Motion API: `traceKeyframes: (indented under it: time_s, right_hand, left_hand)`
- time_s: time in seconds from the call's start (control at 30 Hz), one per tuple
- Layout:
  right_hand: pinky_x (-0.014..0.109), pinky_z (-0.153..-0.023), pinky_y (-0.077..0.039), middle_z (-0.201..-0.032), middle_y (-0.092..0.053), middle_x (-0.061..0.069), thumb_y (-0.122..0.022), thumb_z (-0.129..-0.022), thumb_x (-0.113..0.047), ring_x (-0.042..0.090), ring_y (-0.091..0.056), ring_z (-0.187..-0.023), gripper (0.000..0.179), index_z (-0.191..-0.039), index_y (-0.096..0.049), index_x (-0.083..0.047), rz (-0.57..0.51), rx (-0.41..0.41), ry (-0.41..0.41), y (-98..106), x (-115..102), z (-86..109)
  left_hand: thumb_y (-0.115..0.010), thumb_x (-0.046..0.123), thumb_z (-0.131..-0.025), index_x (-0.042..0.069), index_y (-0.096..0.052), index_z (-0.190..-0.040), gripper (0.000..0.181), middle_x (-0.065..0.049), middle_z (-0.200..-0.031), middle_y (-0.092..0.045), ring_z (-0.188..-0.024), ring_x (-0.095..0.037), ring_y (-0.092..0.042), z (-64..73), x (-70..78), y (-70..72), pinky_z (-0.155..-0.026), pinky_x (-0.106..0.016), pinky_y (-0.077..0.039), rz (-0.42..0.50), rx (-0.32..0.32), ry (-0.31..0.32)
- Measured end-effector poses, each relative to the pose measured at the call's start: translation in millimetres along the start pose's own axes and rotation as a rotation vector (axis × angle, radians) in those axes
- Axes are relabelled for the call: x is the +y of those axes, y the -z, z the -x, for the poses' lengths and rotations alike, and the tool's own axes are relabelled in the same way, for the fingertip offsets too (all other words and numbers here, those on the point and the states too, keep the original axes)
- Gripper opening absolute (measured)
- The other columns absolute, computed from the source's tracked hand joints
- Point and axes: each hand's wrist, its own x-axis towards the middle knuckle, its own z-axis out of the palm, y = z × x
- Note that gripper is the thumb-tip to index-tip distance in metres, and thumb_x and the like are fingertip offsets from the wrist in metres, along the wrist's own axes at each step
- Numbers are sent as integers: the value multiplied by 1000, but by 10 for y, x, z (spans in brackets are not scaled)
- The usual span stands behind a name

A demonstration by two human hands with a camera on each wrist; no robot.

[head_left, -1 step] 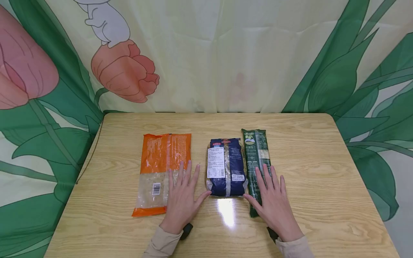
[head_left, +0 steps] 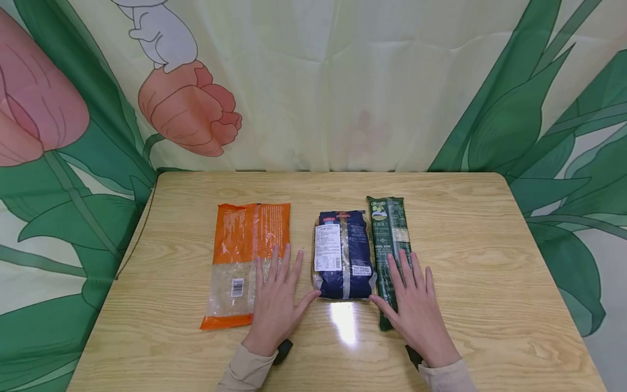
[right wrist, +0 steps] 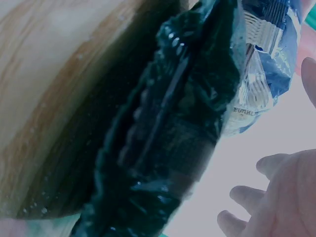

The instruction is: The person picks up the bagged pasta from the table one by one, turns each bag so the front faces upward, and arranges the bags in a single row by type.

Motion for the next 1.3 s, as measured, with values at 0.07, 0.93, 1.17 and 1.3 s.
traceKeyframes:
  time_s: [0.07, 0.93, 1.17, 1.3]
  right_hand:
    - [68, -115, -16, -164, -16, 21, -55, -92, -64, 40, -7, -152, 93, -159, -21, -10, -3, 0, -1, -1, -3, 4]
    - [63, -118, -14, -163, -15, 22, -55, -95, -59, 38, -5, -153, 91, -159, -16, -7, -45, 6, -21, -2, 21, 55]
    - [62, -120, -10, -164, -14, 23, -54, -97, -57, 40, -7, -152, 89, -160, -13, -9, -61, 6, -21, 12, 44, 86]
    - [61, -121, -9, -163, -13, 24, -53, -97, -56, 42, -8, -151, 88, -160, -14, -8, -54, 5, -17, 19, 78, 105]
  left_hand:
    - [-43, 71, -93, 17, -30, -157, 85, -15, -162, -26, -153, -35, -13, 5, 1, 6, -121, -62, 0, 3, 1, -1]
    - [-41, 69, -95, 20, -27, -158, 81, -10, -165, -19, -153, -33, -9, -161, 244, 49, -120, -65, -9, 29, -59, -2]
    - [-48, 67, -94, 20, -28, -158, 81, -11, -164, -22, -153, -33, -10, -270, 423, 70, -120, -63, -10, 47, -33, -34]
    - [-45, 67, -95, 20, -27, -158, 80, -10, -165, -21, -153, -32, -11, -311, 494, 70, -120, -64, -13, 39, -23, -55]
